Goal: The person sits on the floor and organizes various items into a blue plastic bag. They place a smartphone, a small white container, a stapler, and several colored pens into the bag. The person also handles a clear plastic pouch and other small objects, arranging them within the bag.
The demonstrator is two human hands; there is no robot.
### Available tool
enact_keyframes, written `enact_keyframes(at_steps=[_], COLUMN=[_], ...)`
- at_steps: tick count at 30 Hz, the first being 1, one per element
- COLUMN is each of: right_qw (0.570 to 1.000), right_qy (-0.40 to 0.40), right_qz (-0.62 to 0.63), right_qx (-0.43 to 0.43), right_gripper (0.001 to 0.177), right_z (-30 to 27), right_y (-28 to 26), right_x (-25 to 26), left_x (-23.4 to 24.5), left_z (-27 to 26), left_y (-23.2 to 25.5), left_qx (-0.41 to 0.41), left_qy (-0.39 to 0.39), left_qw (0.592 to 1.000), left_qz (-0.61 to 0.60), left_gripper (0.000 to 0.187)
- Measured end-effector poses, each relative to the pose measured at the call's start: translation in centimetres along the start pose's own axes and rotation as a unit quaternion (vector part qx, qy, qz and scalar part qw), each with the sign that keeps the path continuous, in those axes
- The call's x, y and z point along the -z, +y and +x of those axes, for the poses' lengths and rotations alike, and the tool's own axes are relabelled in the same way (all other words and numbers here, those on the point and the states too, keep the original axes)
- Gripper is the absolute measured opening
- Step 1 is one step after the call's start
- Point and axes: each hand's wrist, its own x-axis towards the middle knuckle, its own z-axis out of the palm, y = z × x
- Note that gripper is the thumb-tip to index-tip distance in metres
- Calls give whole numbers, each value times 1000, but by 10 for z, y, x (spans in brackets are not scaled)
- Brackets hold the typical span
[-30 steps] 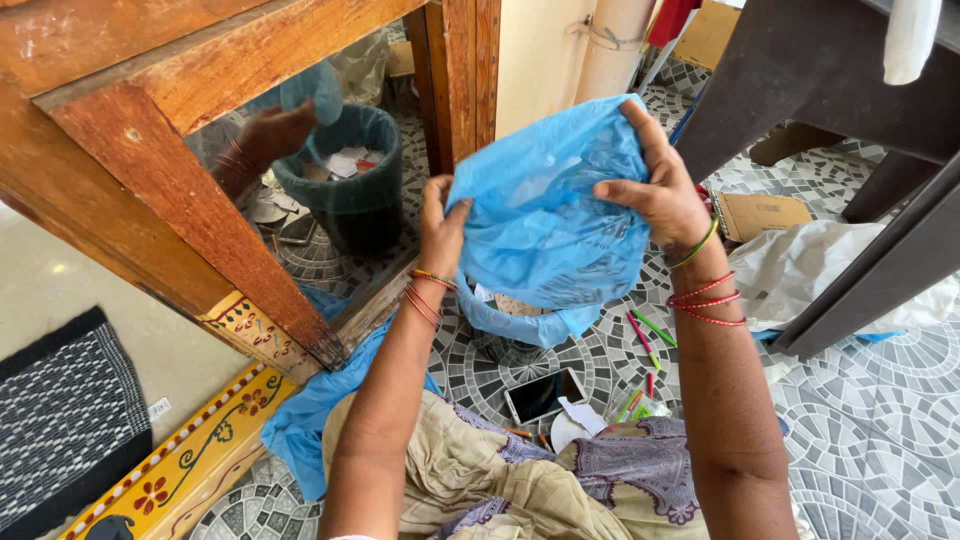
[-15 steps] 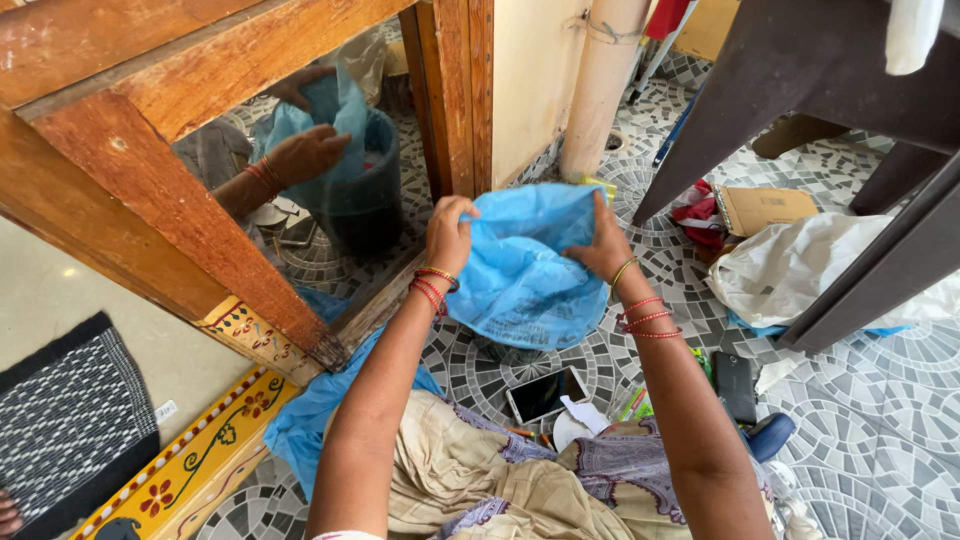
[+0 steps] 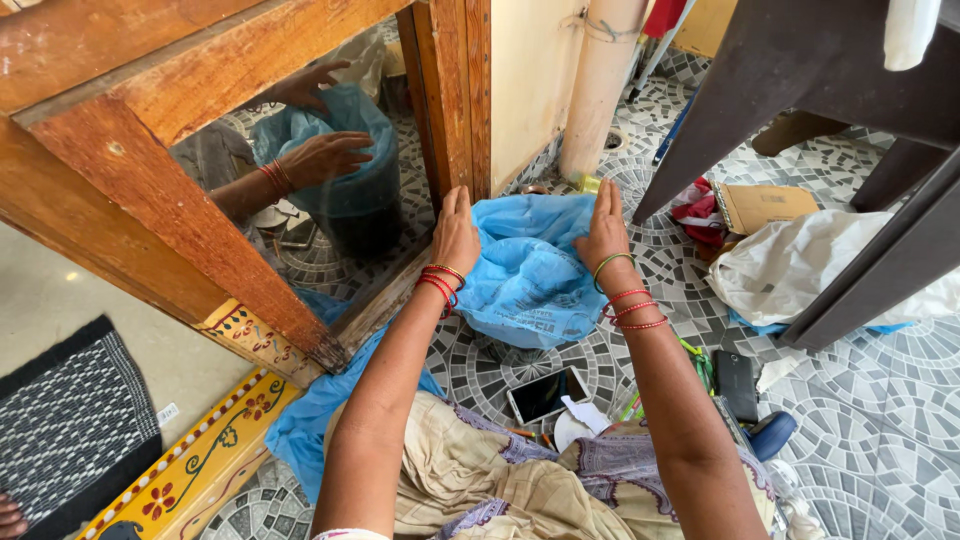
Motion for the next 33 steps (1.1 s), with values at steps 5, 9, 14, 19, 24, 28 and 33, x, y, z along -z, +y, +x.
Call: enact_keyframes(at_steps=[5, 9, 14, 19, 24, 28, 33], right_qw=[999, 999, 997, 980, 988, 963, 972], right_qy=[12, 24, 65, 122, -5, -246, -179], right_qz=[-50, -30, -4, -146, -68, -95, -73], right_qx=[13, 39, 31, 65, 142, 60, 133], right_gripper=[86, 39, 26, 45, 38, 39, 46], right_z=[0, -2, 4, -7, -12, 0, 9], right_y=[9, 40, 46, -4, -29, -10, 25], right_x=[-12, -23, -16, 10, 0, -49, -87], left_x=[-12, -36, -18, 9, 6, -1, -1], left_z=[-4, -10, -10, -9, -31, -58, -62], left_y=[-14, -34, -13, 32, 58, 69, 67], left_qx=[-44, -4, 6, -72, -162, -98, -85], left_qy=[-53, -141, -59, -24, -281, -496, -483], left_qw=[997, 979, 988, 991, 945, 863, 872], left_qz=[40, 150, 144, 108, -29, 26, -8], left_gripper=[52, 38, 60, 47, 54, 67, 66])
